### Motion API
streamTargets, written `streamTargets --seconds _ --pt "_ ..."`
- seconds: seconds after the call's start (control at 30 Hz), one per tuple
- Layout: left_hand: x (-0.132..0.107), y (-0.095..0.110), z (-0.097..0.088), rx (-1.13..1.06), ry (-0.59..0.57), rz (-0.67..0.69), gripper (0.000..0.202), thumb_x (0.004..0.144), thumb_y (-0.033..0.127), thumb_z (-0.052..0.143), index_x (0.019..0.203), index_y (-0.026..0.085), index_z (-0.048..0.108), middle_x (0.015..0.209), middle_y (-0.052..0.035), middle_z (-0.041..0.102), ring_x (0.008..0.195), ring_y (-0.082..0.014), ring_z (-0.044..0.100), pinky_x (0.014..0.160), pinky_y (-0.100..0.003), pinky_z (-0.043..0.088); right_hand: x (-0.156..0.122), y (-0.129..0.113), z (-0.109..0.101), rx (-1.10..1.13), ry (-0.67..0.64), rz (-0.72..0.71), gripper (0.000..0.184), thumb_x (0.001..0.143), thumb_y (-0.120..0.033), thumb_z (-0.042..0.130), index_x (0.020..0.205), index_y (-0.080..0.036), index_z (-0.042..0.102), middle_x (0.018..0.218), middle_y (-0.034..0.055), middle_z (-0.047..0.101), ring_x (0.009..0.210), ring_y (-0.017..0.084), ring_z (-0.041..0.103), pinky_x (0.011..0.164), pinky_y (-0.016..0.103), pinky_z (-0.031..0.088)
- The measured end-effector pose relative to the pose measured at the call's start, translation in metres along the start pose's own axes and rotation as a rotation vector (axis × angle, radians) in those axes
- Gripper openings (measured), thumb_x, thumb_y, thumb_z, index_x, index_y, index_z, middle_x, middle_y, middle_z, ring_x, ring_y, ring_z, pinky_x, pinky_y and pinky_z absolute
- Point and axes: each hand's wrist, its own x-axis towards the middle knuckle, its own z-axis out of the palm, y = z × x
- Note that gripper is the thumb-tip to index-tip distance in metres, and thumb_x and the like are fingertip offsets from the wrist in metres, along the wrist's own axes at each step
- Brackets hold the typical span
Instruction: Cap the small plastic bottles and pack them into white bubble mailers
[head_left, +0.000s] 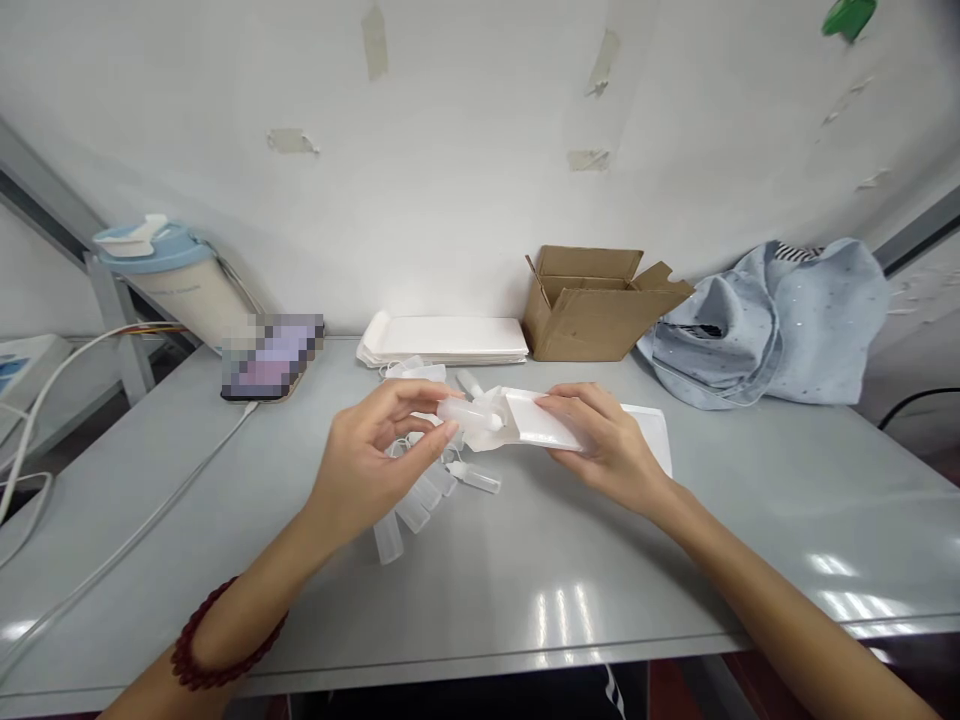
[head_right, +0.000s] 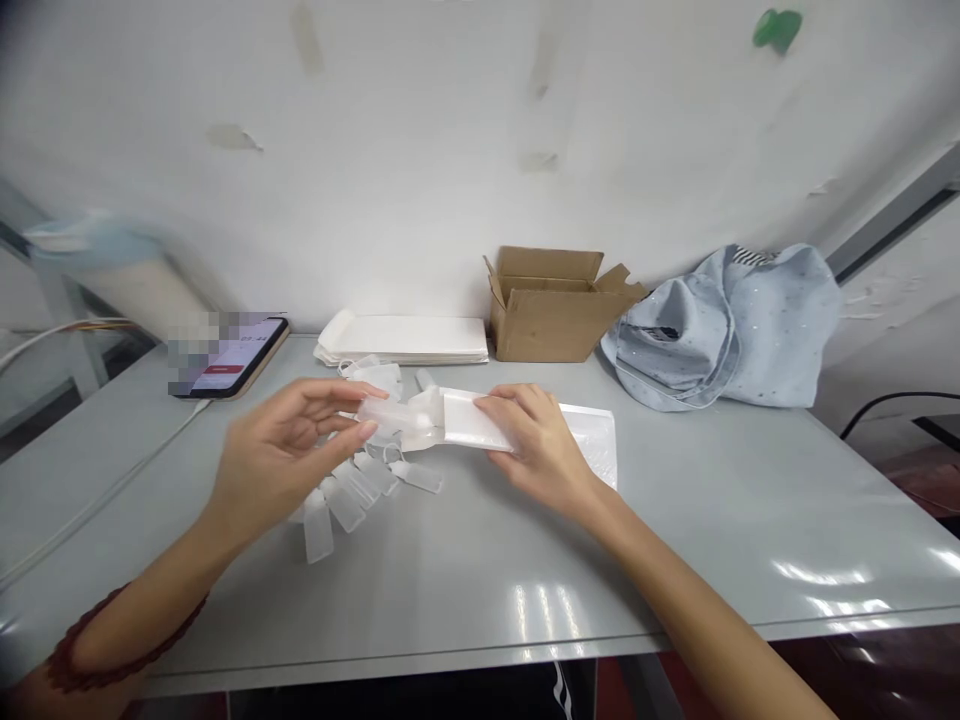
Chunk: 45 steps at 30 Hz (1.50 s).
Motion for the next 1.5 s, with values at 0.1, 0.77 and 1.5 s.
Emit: streamTargets --seconds 0.1,0.77,1.5 --pt "-0.003 -0.006 0.009 0.019 -0.045 -0.05 0.014 0.08 0.016 0.064 0.093 0.019 0.06 0.101 -0.0032 0.069 0.088 -0.0155 0.066 0.075 -0.026 0.059 0.0 -0.005 0.001 0.026 0.004 0.017 0.041 0.077 -0.014 0.058 0.117 -0.021 0.054 0.11 0.0107 0.057 0.1 0.027 0.054 0.08 0.043 0.045" --pt "-0.009 -0.015 0.021 0.503 -0.196 -0.016 0.019 0.084 0.017 0.051 0.074 0.019 0.067 0.071 -0.0007 0.068 0.067 -0.0154 0.056 0.056 -0.025 0.04 0.001 -0.015 0.001 0.157 0.005 0.123 0.033 0.074 -0.013 0.061 0.106 -0.023 0.059 0.103 0.0066 0.062 0.096 0.025 0.057 0.079 0.04 0.046" --pt "0.028 -0.007 0.005 0.438 -0.321 -0.208 0.024 0.085 0.03 0.049 0.075 0.018 0.067 0.063 0.0007 0.063 0.055 -0.0138 0.054 0.049 -0.022 0.039 0.002 0.003 -0.014 -0.028 -0.114 0.184 0.03 0.08 -0.022 0.058 0.11 -0.023 0.056 0.106 0.0094 0.06 0.098 0.028 0.057 0.08 0.044 0.046"
